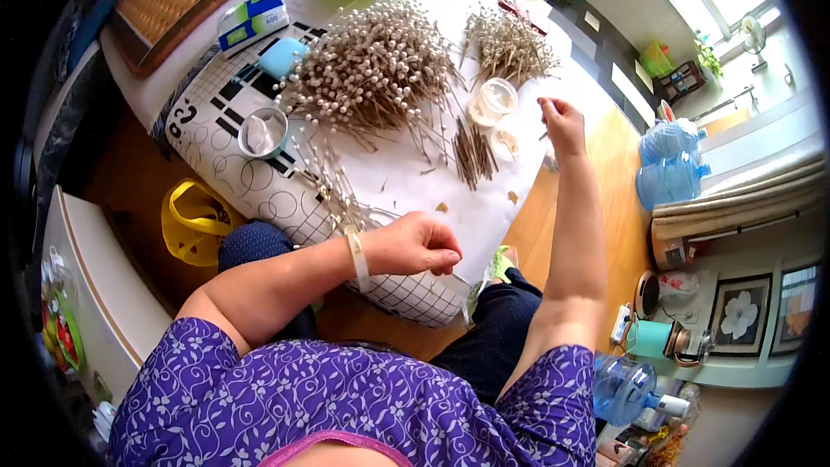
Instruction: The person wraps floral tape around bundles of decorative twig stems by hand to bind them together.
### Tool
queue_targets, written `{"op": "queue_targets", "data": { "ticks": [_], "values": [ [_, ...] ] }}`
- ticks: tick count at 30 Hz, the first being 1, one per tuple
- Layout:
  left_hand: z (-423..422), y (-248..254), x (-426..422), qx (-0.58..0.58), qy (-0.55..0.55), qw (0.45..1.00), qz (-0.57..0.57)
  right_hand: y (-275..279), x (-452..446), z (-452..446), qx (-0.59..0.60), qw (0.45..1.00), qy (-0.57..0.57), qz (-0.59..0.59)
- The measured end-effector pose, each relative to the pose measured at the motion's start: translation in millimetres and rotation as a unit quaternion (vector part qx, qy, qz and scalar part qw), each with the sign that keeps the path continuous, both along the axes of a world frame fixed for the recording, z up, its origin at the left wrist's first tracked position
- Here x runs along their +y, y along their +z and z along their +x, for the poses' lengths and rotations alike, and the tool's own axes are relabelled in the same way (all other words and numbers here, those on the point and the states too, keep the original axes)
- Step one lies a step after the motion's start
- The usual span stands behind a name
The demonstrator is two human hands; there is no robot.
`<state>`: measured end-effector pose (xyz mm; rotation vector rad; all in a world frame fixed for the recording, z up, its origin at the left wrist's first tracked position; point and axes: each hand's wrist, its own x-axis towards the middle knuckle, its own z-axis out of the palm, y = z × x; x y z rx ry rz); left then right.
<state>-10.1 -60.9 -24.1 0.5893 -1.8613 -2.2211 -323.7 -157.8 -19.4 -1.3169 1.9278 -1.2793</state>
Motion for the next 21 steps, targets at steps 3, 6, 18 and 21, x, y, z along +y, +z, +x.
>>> {"op": "queue_targets", "data": {
  "ticks": [3,6,18,21],
  "values": [
    [0.6,-3.5,-1.4,0.041,0.050,0.997,-0.050,16.8,34.2,49.1,-0.077,0.995,0.054,-0.022],
    [3.3,0.2,0.1,0.056,0.079,0.994,-0.058,21.0,55.9,105.9,-0.119,0.987,0.109,0.003],
    [13.0,11.8,-6.6,-0.011,0.097,0.977,-0.192,34.4,-58.8,215.0,0.274,0.953,0.131,0.005],
    [15.6,10.8,-9.7,-0.022,0.076,0.973,-0.215,33.9,-85.2,231.0,0.324,0.938,0.119,0.045]
  ]
}}
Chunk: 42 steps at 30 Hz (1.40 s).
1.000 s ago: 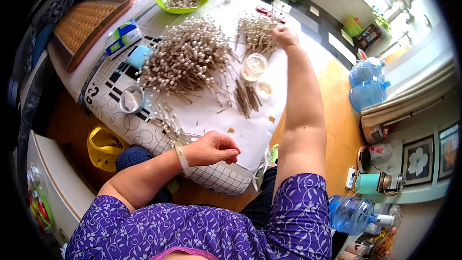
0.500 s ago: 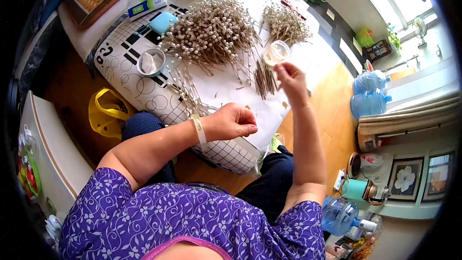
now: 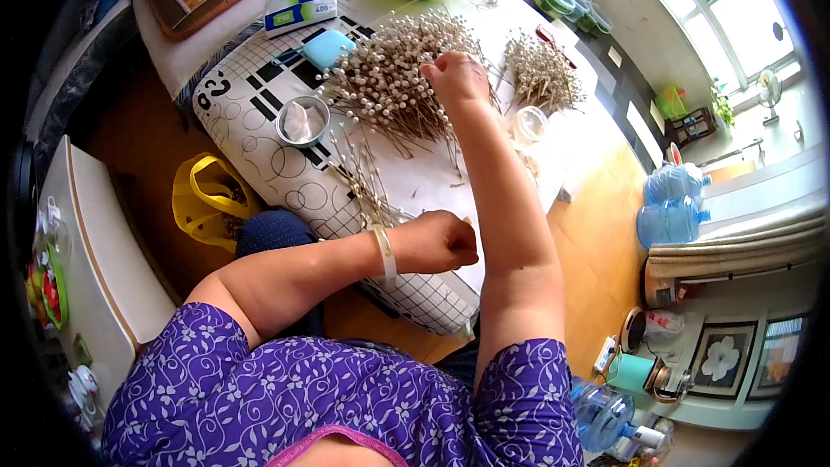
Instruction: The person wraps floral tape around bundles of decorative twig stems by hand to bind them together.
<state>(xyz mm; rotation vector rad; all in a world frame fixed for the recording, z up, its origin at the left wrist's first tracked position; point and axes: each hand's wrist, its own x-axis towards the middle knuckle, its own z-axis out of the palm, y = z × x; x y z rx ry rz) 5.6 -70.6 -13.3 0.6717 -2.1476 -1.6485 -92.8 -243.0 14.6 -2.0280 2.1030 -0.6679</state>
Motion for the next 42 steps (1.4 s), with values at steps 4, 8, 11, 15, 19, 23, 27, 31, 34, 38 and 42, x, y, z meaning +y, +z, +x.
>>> {"op": "queue_targets", "data": {
  "ticks": [4,8,11,15,19,23,27,31,34,38,42],
  "values": [
    [-0.7,-5.2,0.4,0.024,0.010,1.000,-0.007,5.1,-11.8,6.2,0.005,1.000,0.011,0.004],
    [3.1,3.3,-2.3,-0.001,0.007,0.999,-0.050,27.0,-1.5,3.0,-0.014,0.994,0.009,-0.109],
    [5.2,2.2,-6.1,0.005,0.044,0.999,-0.030,29.0,15.6,-8.0,-0.124,0.986,0.018,-0.108],
    [3.3,-14.7,-29.3,0.170,0.208,0.959,0.086,21.6,73.3,-31.3,-0.331,0.935,0.088,-0.093],
    [9.2,2.7,-40.6,0.343,0.296,0.864,0.221,18.7,138.0,-35.2,-0.374,0.925,0.051,-0.038],
    [-0.2,-8.4,-35.1,0.392,0.241,0.838,0.291,2.5,159.0,-22.1,-0.366,0.922,0.123,-0.039],
    [9.7,-4.9,-41.1,0.379,0.281,0.837,0.277,-7.2,147.1,-23.2,-0.211,0.965,0.143,-0.061],
    [35.9,18.1,-64.9,0.411,0.371,0.807,0.206,-5.2,119.2,-19.6,-0.376,0.903,0.205,-0.032],
    [51.1,26.5,-73.8,0.390,0.425,0.781,0.238,-18.7,85.9,-11.8,-0.261,0.955,0.130,-0.045],
    [54.9,23.8,-72.5,0.367,0.405,0.812,0.207,-34.6,55.5,14.0,-0.205,0.970,0.128,-0.022],
    [60.6,21.9,-79.7,0.381,0.416,0.806,0.180,-33.6,57.6,27.2,-0.136,0.976,0.155,0.065]
  ]
}}
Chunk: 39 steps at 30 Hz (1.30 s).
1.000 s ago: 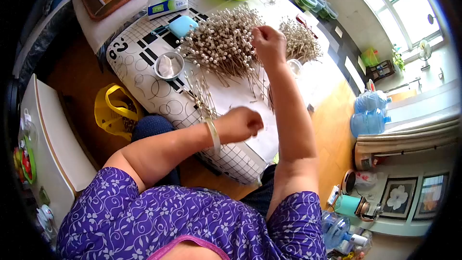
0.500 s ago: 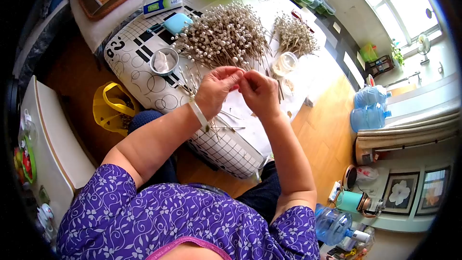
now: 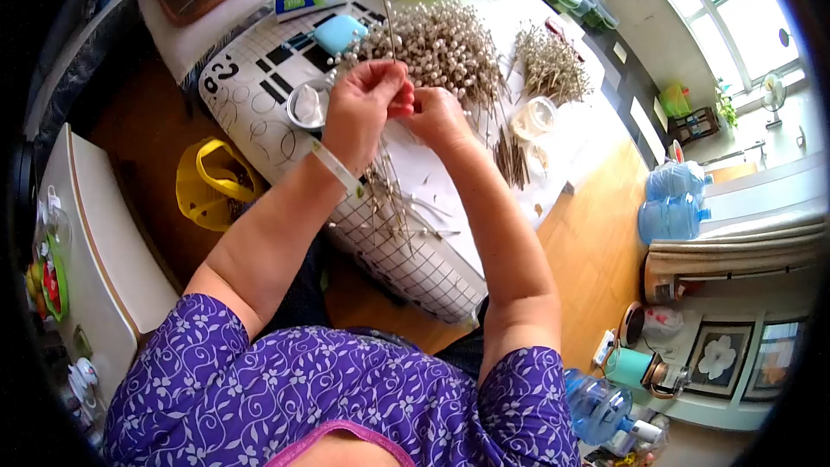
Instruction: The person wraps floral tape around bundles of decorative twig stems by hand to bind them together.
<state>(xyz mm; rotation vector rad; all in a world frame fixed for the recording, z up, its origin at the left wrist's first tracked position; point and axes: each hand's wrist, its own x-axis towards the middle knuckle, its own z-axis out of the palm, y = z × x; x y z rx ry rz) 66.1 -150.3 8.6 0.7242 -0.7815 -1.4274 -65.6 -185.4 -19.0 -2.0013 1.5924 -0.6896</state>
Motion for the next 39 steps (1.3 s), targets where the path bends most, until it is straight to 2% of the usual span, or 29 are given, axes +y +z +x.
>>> {"op": "queue_targets", "data": {
  "ticks": [1,2,3,5,7,12,16,21,23,25,27,29,33,39],
  "values": [
    [4.4,1.2,-0.5,0.015,-0.002,1.000,-0.012,-0.5,9.3,0.5,0.014,1.000,0.001,0.028],
    [8.4,2.1,0.1,0.010,0.006,1.000,-0.010,-7.5,14.0,-5.2,0.002,1.000,0.013,-0.001],
    [11.2,2.8,-1.6,0.006,0.015,1.000,-0.014,-5.0,22.2,-11.1,-0.007,0.997,0.009,0.072],
    [16.4,3.4,-2.2,0.029,0.014,0.999,-0.022,4.0,47.2,-22.2,0.040,0.994,0.009,0.098],
    [20.2,5.8,-0.8,0.027,0.016,0.999,-0.015,3.7,73.5,-30.7,0.023,0.988,-0.001,0.151],
    [24.5,3.4,-2.1,0.038,0.001,0.998,-0.045,14.0,123.3,-11.3,0.087,0.986,0.001,0.143],
    [20.9,2.0,1.9,0.018,-0.003,0.999,-0.040,-5.9,127.0,-1.3,0.158,0.983,0.023,0.089],
    [13.5,-3.5,-0.6,0.024,-0.011,0.998,-0.051,-12.3,115.3,-6.5,0.150,0.986,-0.009,0.071],
    [10.4,-2.3,-1.4,0.023,-0.015,0.998,-0.055,-10.0,111.8,-16.9,0.096,0.988,-0.037,0.117],
    [9.2,2.6,2.8,-0.003,-0.045,0.999,-0.001,-0.9,108.3,-29.6,-0.037,0.969,-0.082,0.229],
    [5.7,0.8,4.2,-0.009,-0.057,0.998,-0.014,-1.4,106.4,-45.6,-0.126,0.970,-0.080,0.194],
    [3.3,-0.6,6.2,-0.061,-0.092,0.994,-0.022,0.9,105.9,-56.8,-0.252,0.947,-0.071,0.185],
    [-8.8,-2.2,20.6,-0.131,-0.154,0.979,-0.009,20.0,112.5,-68.2,-0.344,0.927,-0.092,0.116],
    [-35.9,-20.9,39.3,-0.063,-0.311,0.946,0.064,22.6,124.3,-78.0,-0.429,0.893,-0.123,0.051]
  ]
}}
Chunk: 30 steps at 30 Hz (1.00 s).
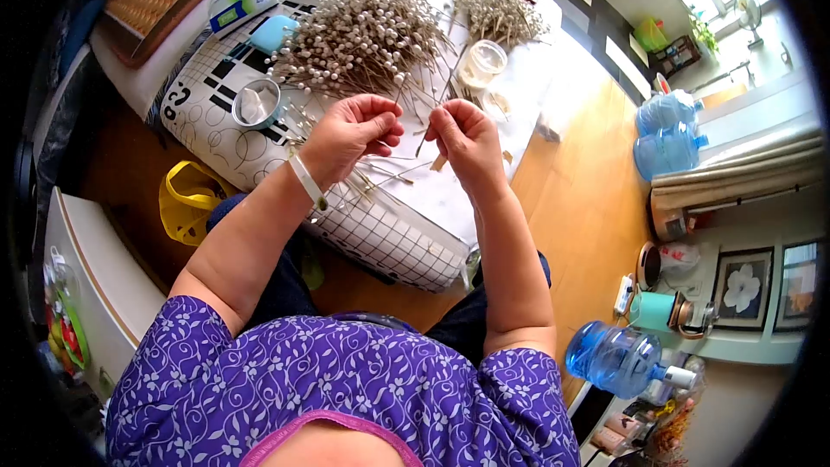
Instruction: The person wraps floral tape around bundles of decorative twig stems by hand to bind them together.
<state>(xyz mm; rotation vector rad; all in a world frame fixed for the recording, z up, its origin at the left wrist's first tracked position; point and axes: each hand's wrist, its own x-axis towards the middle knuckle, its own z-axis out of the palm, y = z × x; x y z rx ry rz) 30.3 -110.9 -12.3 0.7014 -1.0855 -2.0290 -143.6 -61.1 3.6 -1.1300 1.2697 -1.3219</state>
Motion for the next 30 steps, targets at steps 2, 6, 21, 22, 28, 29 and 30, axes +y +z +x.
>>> {"op": "queue_targets", "data": {
  "ticks": [2,6,21,22,28,29,30],
  "values": [
    [-9.0,-10.2,2.4,0.009,-0.033,0.999,0.009,-2.2,-0.9,-4.0,-0.035,0.999,0.012,-0.034],
    [-24.4,-3.8,14.0,-0.032,-0.073,0.996,0.026,-9.4,-4.4,-11.9,-0.064,0.997,0.008,-0.044],
    [-32.7,-9.0,13.0,-0.007,0.016,0.999,-0.048,-21.2,-1.1,-7.4,-0.026,0.999,0.015,-0.035],
    [-32.9,-7.8,13.5,-0.007,0.014,0.999,-0.049,-20.3,-0.8,-7.8,-0.026,0.999,0.012,-0.036],
    [-33.0,-9.3,13.9,0.012,0.010,1.000,-0.017,-12.9,0.9,-7.4,-0.048,0.997,0.047,-0.042],
    [-33.1,-9.7,14.0,0.017,0.009,1.000,-0.022,-12.1,1.7,-7.4,-0.049,0.997,0.046,-0.042],
    [-33.0,-10.0,14.0,0.021,0.008,0.999,-0.026,-11.1,2.5,-7.4,-0.056,0.997,0.041,-0.031]
  ]
}}
